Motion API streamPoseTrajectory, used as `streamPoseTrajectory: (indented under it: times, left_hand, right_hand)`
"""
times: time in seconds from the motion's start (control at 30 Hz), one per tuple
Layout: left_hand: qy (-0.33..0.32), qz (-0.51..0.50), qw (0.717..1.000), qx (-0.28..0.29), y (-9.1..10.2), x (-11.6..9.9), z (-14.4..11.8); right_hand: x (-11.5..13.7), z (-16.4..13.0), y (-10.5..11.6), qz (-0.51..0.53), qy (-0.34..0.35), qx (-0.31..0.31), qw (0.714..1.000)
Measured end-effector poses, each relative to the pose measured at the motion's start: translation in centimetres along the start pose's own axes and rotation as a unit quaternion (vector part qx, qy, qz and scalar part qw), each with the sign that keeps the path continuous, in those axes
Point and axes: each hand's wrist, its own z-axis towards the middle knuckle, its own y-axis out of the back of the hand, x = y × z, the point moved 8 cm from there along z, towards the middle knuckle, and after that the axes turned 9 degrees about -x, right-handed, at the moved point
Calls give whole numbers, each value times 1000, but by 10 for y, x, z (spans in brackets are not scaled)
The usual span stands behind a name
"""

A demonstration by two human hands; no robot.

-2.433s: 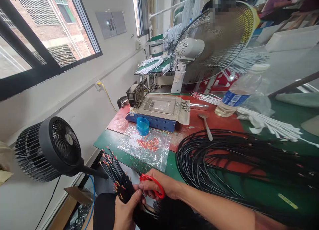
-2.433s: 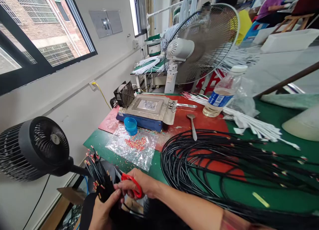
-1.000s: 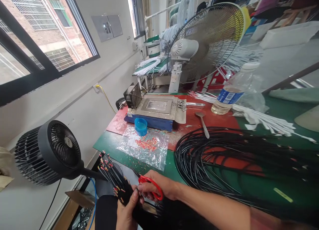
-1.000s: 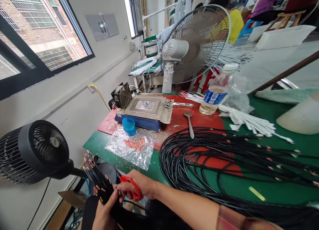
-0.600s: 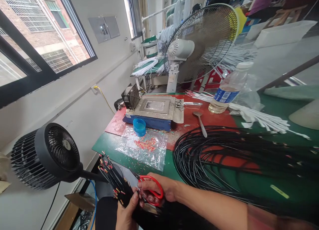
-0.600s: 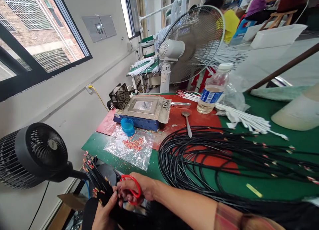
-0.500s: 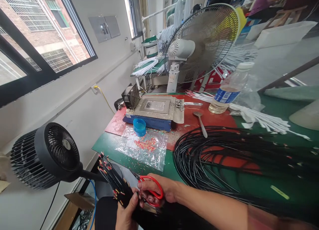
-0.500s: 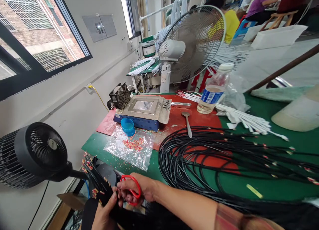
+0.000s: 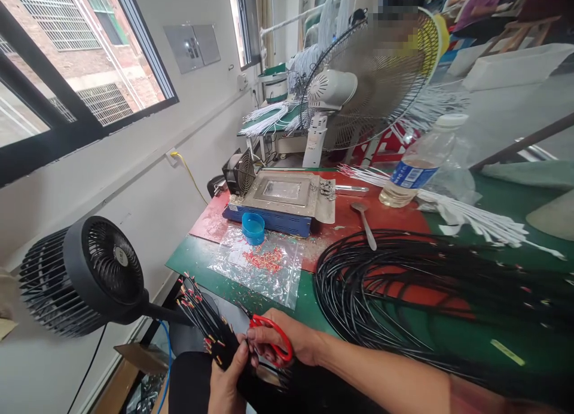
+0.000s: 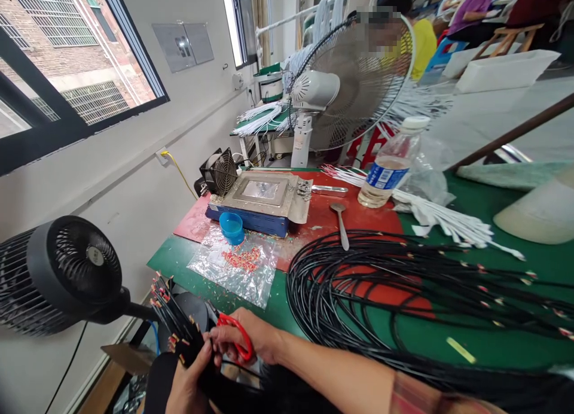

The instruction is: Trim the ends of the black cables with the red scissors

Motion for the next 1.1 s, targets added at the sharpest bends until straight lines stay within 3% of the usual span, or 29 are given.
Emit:
streamPoseTrajectory:
  times: [0.47, 0.53, 0.6, 0.67, 0.7, 0.8, 0.87, 0.9, 0.97, 1.1]
  left_hand:
    - [13, -18, 1000, -15, 5, 2, 3]
    - [19, -22, 999, -28, 7, 3, 4]
    - [26, -24, 998, -44, 10, 3, 4]
    - [36, -22, 997, -66, 14, 2, 4]
    - [43, -24, 996, -79, 16, 1, 4]
    - [77, -43, 990, -112, 24, 0, 3]
    - [110, -62, 987, -102, 25, 2, 2]
    - [128, -69, 986, -85, 23, 3, 1]
    - [160, -79, 983, -42, 18, 7, -2]
    - [177, -99, 979, 0, 11, 10, -7]
  right_hand:
    - [3, -3, -3, -34, 5, 3, 999]
    - [6, -4, -2, -57, 36, -12, 998]
    - [13, -5, 2, -117, 110, -48, 986]
    - [27, -10, 5, -229, 230, -99, 941]
    - [35, -15, 4, -295, 302, -120, 898]
    - [49, -39, -18, -464, 507, -122, 716]
    - [48, -53, -36, -538, 585, -88, 601]
    - [47, -57, -43, -563, 605, -73, 559]
    - [45, -63, -54, -594, 622, -53, 507]
    - [39, -65, -67, -632, 612, -13, 475]
